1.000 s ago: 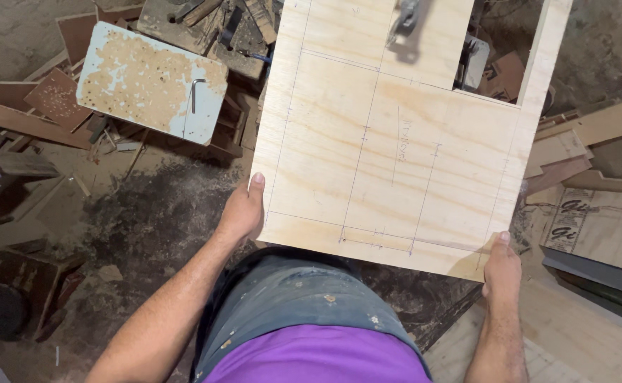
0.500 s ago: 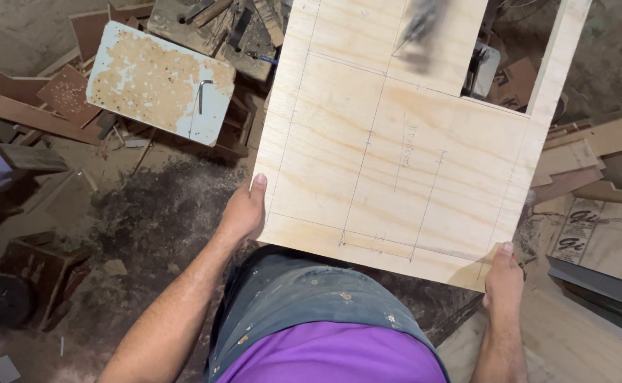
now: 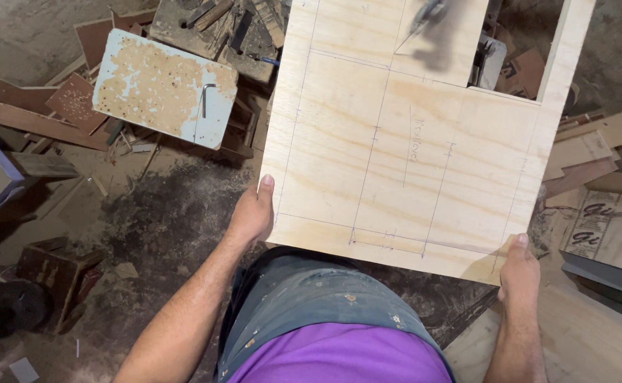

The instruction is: The person uses a scroll saw to cut out a marked rectangular section from a wooden board, removing the scrap piece and clearing sawdust.

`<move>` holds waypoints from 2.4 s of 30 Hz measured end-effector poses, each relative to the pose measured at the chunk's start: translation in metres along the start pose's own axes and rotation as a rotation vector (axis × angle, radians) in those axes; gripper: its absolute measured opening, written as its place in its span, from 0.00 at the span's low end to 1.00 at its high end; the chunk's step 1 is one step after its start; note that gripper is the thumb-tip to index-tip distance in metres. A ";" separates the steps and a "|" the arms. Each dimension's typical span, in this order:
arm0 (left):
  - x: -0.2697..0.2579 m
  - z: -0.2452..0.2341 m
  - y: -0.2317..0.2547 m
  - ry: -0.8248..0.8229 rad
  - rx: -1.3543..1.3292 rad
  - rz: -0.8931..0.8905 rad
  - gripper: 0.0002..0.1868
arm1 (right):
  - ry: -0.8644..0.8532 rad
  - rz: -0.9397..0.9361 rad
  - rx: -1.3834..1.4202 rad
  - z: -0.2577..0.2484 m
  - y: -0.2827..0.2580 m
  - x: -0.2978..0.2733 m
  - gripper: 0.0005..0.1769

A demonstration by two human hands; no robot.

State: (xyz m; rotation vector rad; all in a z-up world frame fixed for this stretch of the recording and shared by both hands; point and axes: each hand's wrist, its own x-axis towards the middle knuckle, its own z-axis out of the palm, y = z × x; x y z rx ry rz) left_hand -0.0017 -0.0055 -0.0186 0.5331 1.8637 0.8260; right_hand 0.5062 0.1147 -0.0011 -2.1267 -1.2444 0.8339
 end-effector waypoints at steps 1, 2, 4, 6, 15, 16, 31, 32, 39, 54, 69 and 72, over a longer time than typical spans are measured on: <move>0.000 0.000 0.001 0.000 0.009 -0.004 0.37 | 0.006 0.069 -0.045 0.000 -0.002 -0.001 0.40; 0.000 0.000 0.001 0.002 0.012 -0.008 0.37 | 0.011 0.138 -0.090 -0.001 -0.008 -0.004 0.40; -0.002 -0.001 0.003 0.008 0.022 -0.015 0.37 | 0.013 0.211 -0.118 -0.002 -0.023 -0.014 0.40; -0.002 -0.002 0.004 -0.001 0.031 -0.029 0.37 | 0.008 0.215 -0.090 -0.001 -0.034 -0.022 0.40; 0.003 -0.001 0.002 0.008 0.034 -0.007 0.38 | -0.015 0.027 0.040 0.000 -0.007 -0.009 0.39; 0.004 -0.001 0.002 0.017 0.045 0.002 0.38 | -0.009 0.086 -0.003 0.000 -0.004 -0.007 0.39; 0.002 -0.003 0.004 -0.008 0.000 0.033 0.38 | 0.000 0.155 -0.093 -0.001 -0.024 -0.020 0.38; 0.002 -0.002 0.004 -0.019 0.001 0.019 0.38 | -0.006 0.126 -0.063 -0.001 -0.015 -0.016 0.38; 0.002 -0.004 0.006 0.002 0.075 0.020 0.37 | -0.010 0.251 -0.162 -0.001 -0.025 -0.021 0.40; 0.006 -0.004 0.005 0.014 0.067 0.025 0.38 | -0.005 0.235 -0.119 0.003 -0.046 -0.036 0.39; 0.008 -0.005 0.008 0.000 0.093 0.038 0.38 | 0.018 0.206 -0.089 0.007 -0.038 -0.031 0.38; 0.007 -0.006 0.009 0.011 0.083 0.035 0.38 | 0.006 0.271 -0.182 0.005 -0.047 -0.039 0.39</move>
